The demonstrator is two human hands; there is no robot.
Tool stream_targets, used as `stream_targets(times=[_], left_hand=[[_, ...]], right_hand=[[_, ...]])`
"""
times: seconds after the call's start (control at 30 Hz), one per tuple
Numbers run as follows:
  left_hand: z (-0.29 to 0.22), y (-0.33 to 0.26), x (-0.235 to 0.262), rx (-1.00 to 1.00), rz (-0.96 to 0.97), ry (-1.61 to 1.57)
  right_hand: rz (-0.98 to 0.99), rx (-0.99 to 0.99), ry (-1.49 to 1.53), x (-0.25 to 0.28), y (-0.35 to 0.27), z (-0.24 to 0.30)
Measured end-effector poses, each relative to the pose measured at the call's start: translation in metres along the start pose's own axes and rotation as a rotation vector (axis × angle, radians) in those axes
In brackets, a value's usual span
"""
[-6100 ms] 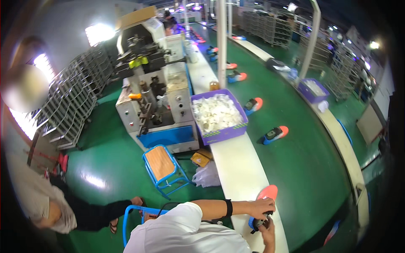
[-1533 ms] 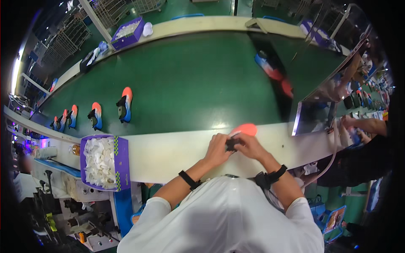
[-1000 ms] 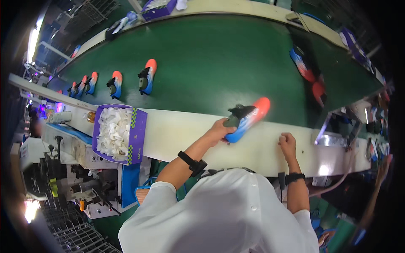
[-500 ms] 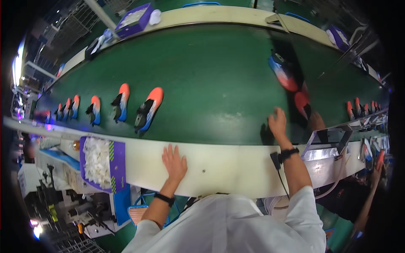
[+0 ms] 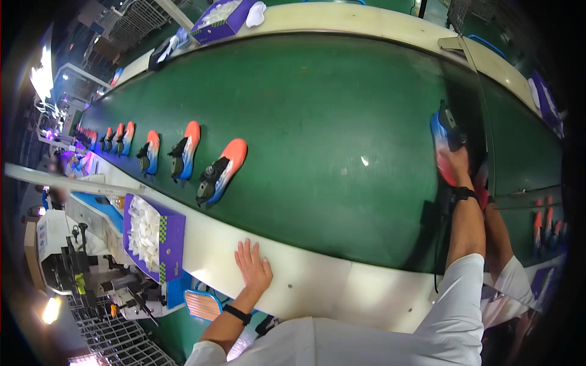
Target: Processing and inspecting shoes on a factory production line.
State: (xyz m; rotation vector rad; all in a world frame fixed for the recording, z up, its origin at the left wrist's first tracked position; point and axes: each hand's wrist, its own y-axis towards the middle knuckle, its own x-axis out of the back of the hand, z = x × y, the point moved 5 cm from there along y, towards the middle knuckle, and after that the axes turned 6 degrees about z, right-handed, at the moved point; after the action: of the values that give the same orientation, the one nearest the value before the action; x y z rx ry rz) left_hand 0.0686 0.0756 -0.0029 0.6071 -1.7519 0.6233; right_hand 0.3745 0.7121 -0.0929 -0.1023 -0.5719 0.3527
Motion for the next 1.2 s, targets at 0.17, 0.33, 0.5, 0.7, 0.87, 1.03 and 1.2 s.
stream_targets(times=[0.17, 0.33, 0.5, 0.7, 0.87, 1.03, 1.2], left_hand=[[0.008, 0.003, -0.003, 0.041, -0.017, -0.037], [-0.035, 0.031, 0.055, -0.21, -0.182, -0.493], [-0.074, 0.015, 0.066, -0.503, 0.341, -0.567], [-0.081, -0.028, 0.049, -0.288, 0.724, -0.803], [-0.123, -0.011, 0.072, -0.793, 0.393, -0.763], [-0.177, -0.014, 0.071, -1.002, 0.759, -0.418], [-0.189, -0.036, 0.069, -1.077, 0.321, -0.084]], right_hand=[[0.134, -0.089, 0.109, -0.077, -0.115, 0.085], [0.529, 0.311, -0.266, -0.128, -0.263, 0.169], [0.76, 0.73, -0.516, -0.175, -0.39, 0.201], [0.351, 0.678, -0.447, -0.157, -0.453, 0.175], [0.542, 0.228, -0.069, -0.146, -0.486, 0.156], [0.339, 0.207, -0.04, -0.167, -0.487, 0.133], [0.59, -0.185, 0.424, -0.159, -0.484, 0.113]])
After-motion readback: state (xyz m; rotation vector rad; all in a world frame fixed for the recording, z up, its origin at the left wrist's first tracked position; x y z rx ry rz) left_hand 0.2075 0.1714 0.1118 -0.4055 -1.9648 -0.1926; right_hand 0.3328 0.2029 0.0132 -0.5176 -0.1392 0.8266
